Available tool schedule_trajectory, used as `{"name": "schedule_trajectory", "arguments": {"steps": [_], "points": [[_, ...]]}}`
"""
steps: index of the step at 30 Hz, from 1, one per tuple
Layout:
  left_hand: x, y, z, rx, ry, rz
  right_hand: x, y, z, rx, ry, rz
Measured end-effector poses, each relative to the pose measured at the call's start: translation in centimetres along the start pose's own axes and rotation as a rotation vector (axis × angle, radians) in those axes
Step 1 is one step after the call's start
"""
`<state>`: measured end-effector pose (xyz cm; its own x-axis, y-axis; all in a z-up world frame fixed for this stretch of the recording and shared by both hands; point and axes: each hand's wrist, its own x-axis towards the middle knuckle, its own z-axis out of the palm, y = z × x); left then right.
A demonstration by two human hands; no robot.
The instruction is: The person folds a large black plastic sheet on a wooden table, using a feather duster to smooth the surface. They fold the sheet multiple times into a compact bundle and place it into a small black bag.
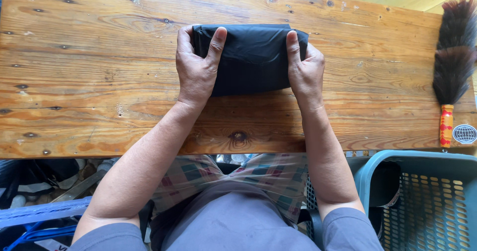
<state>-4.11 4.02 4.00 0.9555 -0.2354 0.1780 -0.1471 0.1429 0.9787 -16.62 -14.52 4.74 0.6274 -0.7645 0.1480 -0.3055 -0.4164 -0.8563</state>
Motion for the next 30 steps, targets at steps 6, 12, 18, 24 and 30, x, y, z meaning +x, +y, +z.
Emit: {"name": "schedule_trajectory", "arguments": {"steps": [6, 12, 18, 24, 30], "points": [[0.3, -0.4, -0.1, -0.014, 0.045, 0.039, -1.4, -3.6, -0.7, -0.053, -0.067, -0.031], [0.2, -1.0, 0.2, -0.029, 0.073, -0.014, -1.7, -4.3, 0.0, -0.133, -0.036, -0.052], [0.3, -1.6, 0.5, -0.015, 0.082, -0.056, -0.5, -2.5, 0.4, -0.277, -0.065, 0.142], [0.4, -1.4, 0.5, 0.000, 0.094, -0.065, 0.0, -1.8, 0.6, -0.430, -0.028, 0.116], [0.6, -1.8, 0.5, -0.044, 0.083, -0.056, 0.6, -0.9, 1.2, -0.281, -0.046, 0.114]]}}
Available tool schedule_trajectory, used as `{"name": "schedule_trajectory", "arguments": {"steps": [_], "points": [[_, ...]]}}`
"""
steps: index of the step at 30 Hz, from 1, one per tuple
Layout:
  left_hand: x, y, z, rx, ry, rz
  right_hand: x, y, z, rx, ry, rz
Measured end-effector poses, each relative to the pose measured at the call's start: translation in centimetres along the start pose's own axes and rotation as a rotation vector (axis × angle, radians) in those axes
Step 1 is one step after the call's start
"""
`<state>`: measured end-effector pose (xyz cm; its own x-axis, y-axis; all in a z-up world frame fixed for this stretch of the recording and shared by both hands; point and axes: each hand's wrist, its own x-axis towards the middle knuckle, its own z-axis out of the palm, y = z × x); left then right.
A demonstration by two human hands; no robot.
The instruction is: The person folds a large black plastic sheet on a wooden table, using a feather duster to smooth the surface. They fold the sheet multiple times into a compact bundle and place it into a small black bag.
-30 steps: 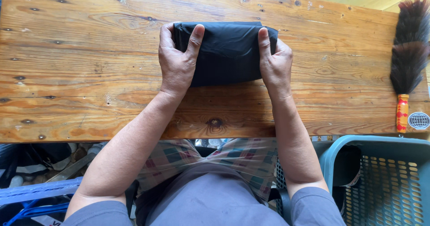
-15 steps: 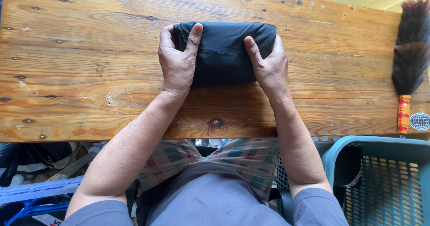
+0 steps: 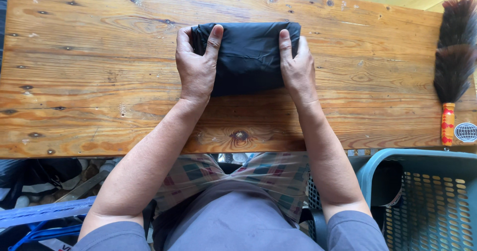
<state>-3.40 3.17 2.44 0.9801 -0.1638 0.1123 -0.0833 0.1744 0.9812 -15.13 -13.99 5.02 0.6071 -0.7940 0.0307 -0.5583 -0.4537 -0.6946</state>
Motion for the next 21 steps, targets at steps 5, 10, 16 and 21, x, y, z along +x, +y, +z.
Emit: {"name": "schedule_trajectory", "arguments": {"steps": [5, 10, 16, 21], "points": [[-0.3, 0.4, 0.0, -0.062, -0.024, 0.032, 1.5, 1.2, 1.0, 0.646, -0.064, 0.064], [-0.7, 0.9, 0.0, -0.094, -0.090, 0.092, -0.3, -2.2, -1.5, 0.651, -0.207, 0.201], [0.0, 1.6, -0.4, -0.060, -0.142, 0.035, -0.5, 0.3, 0.3, 0.515, 0.011, -0.122], [1.9, 0.0, -1.9, 0.346, -0.170, -0.120, 0.5, 2.5, 1.1, 0.378, 0.017, -0.028]]}}
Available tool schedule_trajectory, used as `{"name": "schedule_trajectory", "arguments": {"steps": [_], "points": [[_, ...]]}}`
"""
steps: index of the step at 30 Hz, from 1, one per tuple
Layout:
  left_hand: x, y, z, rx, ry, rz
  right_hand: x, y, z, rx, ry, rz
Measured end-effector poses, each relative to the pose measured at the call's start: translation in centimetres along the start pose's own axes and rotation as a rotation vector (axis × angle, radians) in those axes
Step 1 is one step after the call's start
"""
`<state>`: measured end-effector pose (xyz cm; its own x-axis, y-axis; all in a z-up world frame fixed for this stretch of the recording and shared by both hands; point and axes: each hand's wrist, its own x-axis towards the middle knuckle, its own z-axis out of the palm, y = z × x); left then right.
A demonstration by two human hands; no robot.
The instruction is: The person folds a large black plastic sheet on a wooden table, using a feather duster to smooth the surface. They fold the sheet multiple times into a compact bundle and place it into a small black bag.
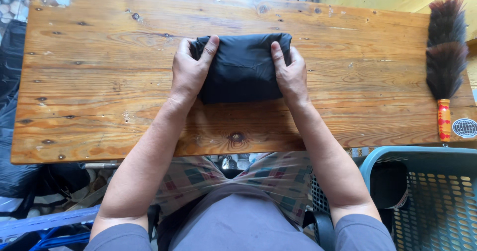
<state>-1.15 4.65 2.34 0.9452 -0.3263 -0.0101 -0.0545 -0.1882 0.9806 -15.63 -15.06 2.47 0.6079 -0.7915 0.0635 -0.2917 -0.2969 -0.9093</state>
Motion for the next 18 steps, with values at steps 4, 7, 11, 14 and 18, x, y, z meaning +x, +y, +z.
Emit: {"name": "schedule_trajectory", "arguments": {"steps": [4, 7, 11, 14, 18], "points": [[-3.4, 4.8, -0.5, 0.461, 0.133, 0.566, 1.0, 3.1, -0.6, -0.120, 0.035, 0.111], [-4.9, 7.3, 1.1, 0.596, -0.010, 0.965, 1.0, 3.8, -0.9, -0.161, 0.023, 0.129], [-3.4, 5.5, 3.4, 0.902, -0.358, 0.815, -0.4, 0.8, -1.0, -0.179, 0.013, 0.117], [-2.4, 4.9, 4.1, 0.896, -0.455, 0.759, -0.6, -0.7, -1.1, -0.220, 0.016, 0.117], [-1.4, 3.4, 4.9, 0.986, -0.476, 0.718, -0.5, -0.6, -1.0, -0.356, -0.018, 0.117]]}}
